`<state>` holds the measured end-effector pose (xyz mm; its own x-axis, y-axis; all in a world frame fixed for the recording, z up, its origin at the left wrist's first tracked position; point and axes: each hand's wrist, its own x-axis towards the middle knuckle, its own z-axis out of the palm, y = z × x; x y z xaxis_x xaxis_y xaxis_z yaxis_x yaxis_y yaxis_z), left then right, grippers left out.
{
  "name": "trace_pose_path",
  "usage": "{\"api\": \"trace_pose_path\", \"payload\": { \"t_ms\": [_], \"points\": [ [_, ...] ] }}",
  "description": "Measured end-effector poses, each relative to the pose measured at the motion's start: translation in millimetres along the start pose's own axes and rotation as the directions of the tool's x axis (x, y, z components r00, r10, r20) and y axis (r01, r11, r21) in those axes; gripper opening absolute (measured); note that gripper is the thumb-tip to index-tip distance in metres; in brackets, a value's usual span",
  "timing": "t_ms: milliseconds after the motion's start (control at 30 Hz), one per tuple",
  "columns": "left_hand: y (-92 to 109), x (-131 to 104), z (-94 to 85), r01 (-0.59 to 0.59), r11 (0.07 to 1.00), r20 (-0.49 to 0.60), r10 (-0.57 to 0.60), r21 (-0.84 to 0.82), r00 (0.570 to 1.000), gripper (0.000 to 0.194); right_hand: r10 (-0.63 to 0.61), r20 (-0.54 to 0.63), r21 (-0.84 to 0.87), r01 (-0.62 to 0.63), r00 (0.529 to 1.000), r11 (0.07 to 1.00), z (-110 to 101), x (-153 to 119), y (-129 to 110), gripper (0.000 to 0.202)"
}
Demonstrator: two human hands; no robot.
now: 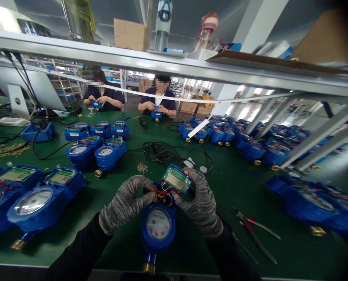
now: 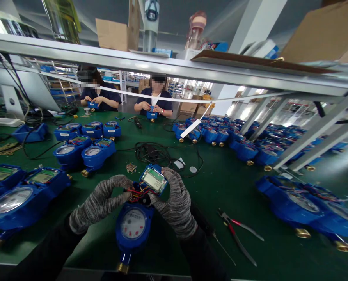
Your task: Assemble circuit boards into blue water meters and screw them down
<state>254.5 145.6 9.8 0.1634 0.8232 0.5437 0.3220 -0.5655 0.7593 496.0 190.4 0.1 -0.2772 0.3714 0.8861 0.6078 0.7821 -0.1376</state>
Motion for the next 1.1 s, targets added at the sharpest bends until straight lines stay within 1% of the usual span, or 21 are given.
{"api": "trace_pose_path", "payload": {
  "t_ms": [33, 67, 100, 133, 167, 200, 267, 333, 367, 400, 433, 500, 567, 600, 667, 767, 833, 933, 1033, 1100],
  "points": [
    [3.8, -1.6, 1.3, -0.115, 0.981, -0.062, 0.126, 0.154, 0.990, 0.006, -0.014, -0.012, -0.006, 0.014, 1.000, 1.000, -0.2, -0.1, -1.4, 0.065],
    [7.6, -3.4, 3.2, -0.215, 0.928, -0.098, 0.255, 0.305, 0.962, 0.008, -0.028, -0.026, -0.010, 0.028, 0.999, 1.000, -0.1, -0.3, -3.0, 0.065],
    [11.2, -5.3, 5.5, -0.293, 0.853, -0.109, 0.372, 0.431, 0.922, 0.012, -0.040, -0.040, -0.012, 0.040, 0.998, 0.999, 0.3, -0.8, -4.7, 0.067],
    [14.3, -7.3, 8.1, -0.345, 0.779, -0.100, 0.458, 0.523, 0.883, 0.015, -0.046, -0.050, -0.010, 0.046, 0.998, 0.999, 0.9, -1.4, -6.5, 0.068],
    [16.5, -9.5, 10.8, -0.376, 0.724, -0.083, 0.511, 0.578, 0.856, 0.017, -0.047, -0.054, -0.007, 0.047, 0.997, 0.999, 1.6, -2.1, -8.4, 0.069],
    [17.9, -11.6, 13.3, -0.384, 0.694, -0.074, 0.531, 0.610, 0.844, 0.018, -0.044, -0.056, -0.004, 0.044, 0.997, 0.999, 2.4, -2.9, -10.3, 0.069],
    [17.8, -15.1, 17.3, -0.335, 0.687, -0.117, 0.522, 0.645, 0.845, 0.018, -0.035, -0.065, -0.006, 0.035, 0.997, 0.999, 3.5, -4.2, -13.8, 0.070],
    [16.2, -16.1, 18.8, -0.255, 0.707, -0.204, 0.495, 0.659, 0.845, 0.019, -0.021, -0.074, -0.025, 0.019, 0.997, 1.000, 3.6, -4.3, -16.8, 0.068],
    [15.8, -15.3, 18.4, -0.231, 0.717, -0.231, 0.484, 0.657, 0.844, 0.020, -0.016, -0.082, -0.043, 0.012, 0.996, 0.999, 3.1, -3.7, -18.1, 0.067],
    [16.2, -13.7, 17.3, -0.230, 0.724, -0.234, 0.479, 0.650, 0.846, 0.023, -0.013, -0.091, -0.064, 0.008, 0.996, 0.998, 2.3, -2.9, -19.4, 0.066],
    [17.3, -11.4, 15.9, -0.250, 0.727, -0.208, 0.477, 0.640, 0.854, 0.026, -0.013, -0.093, -0.085, 0.005, 0.996, 0.996, 1.2, -2.0, -20.6, 0.065],
    [21.2, -5.9, 12.9, -0.310, 0.713, -0.102, 0.471, 0.629, 0.876, 0.029, -0.017, -0.097, -0.115, 0.006, 0.995, 0.993, -1.1, 0.1, -22.9, 0.065],
    [25.2, -1.7, 11.8, -0.351, 0.689, -0.018, 0.467, 0.634, 0.884, 0.023, -0.023, -0.094, -0.120, 0.012, 0.995, 0.993, -3.1, 1.6, -25.3, 0.065],
    [26.5, -0.6, 12.2, -0.354, 0.684, -0.004, 0.463, 0.637, 0.886, 0.018, -0.023, -0.093, -0.121, 0.012, 0.995, 0.993, -3.8, 2.0, -26.5, 0.065],
    [27.8, -0.3, 14.4, -0.341, 0.691, 0.005, 0.439, 0.637, 0.898, 0.013, -0.030, -0.097, -0.120, 0.018, 0.995, 0.993, -4.7, 2.1, -28.7, 0.066],
    [28.9, -2.2, 16.9, -0.330, 0.688, 0.037, 0.403, 0.646, 0.915, 0.018, -0.034, -0.092, -0.091, 0.026, 0.995, 0.996, -5.4, 1.1, -31.5, 0.066],
    [31.0, -2.6, 15.2, -0.335, 0.684, 0.046, 0.403, 0.648, 0.914, 0.014, -0.043, -0.092, -0.073, 0.036, 0.995, 0.997, -6.0, 0.0, -32.9, 0.067],
    [36.6, -1.7, 8.1, -0.330, 0.675, 0.021, 0.422, 0.659, 0.906, 0.006, -0.034, -0.104, -0.104, 0.023, 0.994, 0.994, -6.4, -2.0, -33.9, 0.067],
    [42.4, -3.9, 3.5, -0.344, 0.666, 0.026, 0.438, 0.662, 0.898, 0.008, 0.018, -0.116, -0.160, -0.037, 0.993, 0.986, -5.2, -5.3, -34.9, 0.065],
    [44.9, -9.5, 5.0, -0.366, 0.694, 0.044, 0.435, 0.619, 0.899, 0.007, 0.038, -0.142, -0.189, -0.065, 0.989, 0.980, -3.1, -8.1, -36.7, 0.065]
  ]
}}
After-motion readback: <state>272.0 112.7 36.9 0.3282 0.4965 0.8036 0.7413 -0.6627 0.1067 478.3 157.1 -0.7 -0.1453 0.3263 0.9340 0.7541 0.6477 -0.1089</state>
